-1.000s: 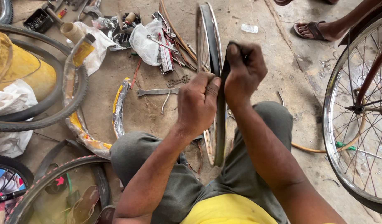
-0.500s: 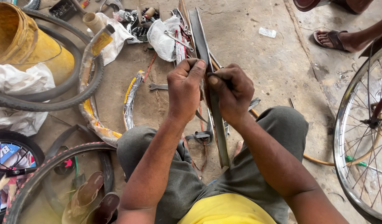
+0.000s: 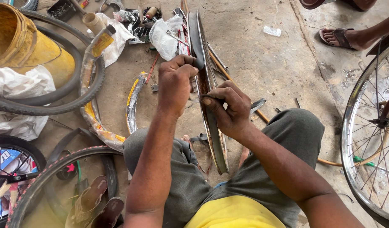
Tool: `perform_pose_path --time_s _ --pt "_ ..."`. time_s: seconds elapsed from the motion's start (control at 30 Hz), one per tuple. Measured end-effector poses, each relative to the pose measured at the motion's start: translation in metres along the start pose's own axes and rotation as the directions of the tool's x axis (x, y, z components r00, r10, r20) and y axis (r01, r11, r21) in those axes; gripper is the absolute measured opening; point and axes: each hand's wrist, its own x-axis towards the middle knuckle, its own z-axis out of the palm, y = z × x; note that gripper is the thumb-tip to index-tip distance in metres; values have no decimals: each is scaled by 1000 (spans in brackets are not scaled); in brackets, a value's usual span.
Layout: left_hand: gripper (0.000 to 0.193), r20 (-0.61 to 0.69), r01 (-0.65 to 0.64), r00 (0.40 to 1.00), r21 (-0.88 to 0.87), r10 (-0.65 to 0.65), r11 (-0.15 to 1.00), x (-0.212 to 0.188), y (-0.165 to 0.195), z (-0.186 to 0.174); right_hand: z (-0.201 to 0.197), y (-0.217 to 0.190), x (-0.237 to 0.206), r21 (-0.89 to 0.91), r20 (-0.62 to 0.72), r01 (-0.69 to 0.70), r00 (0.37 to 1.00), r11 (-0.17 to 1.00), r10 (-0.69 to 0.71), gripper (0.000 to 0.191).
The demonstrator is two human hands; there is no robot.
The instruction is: The person cuts a strip of rubber from a bicycle inner tube using shears. They then fit the cut rubber strip into the rim of a bicycle wheel and trim the excess material. Finally, they open a package of new spokes and place them into the wheel hub.
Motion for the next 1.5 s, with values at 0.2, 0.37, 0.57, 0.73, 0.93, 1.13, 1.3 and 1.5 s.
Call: perform_pose_path --time_s 0.2,0.37,0.57,0.73,0.93,1.13,1.3,1.5 --pt "19 -21 -228 972 148 233 962 -6 -10 17 -2 7 2 29 -1 -5 1000 1000 5 14" --pt "17 83 -238 971 230 224 944 -7 -8 15 -7 14 5 53 -38 -37 998 998 39 11" --pt "18 179 -329 939 206 295 922 -23 -27 35 -20 24 13 466 -102 -307 913 830 395 7" --pt "21 103 -207 974 46 202 977 -21 -31 39 -26 26 17 685 -53 -416 790 597 611 6" --pt "24 116 -351 933 85 340 933 -9 -33 38 -31 27 17 651 6 -306 917 695 399 6" --pt "23 204 -333 930 119 306 935 -23 -48 51 -37 40 19 625 -78 -305 892 719 446 7" --pt "19 238 -372 912 133 335 919 -39 -48 59 -41 45 25 588 -132 -407 804 699 579 7" --pt "22 107 -270 960 85 260 959 -18 -41 62 -37 37 26 597 -122 -368 837 713 534 7"
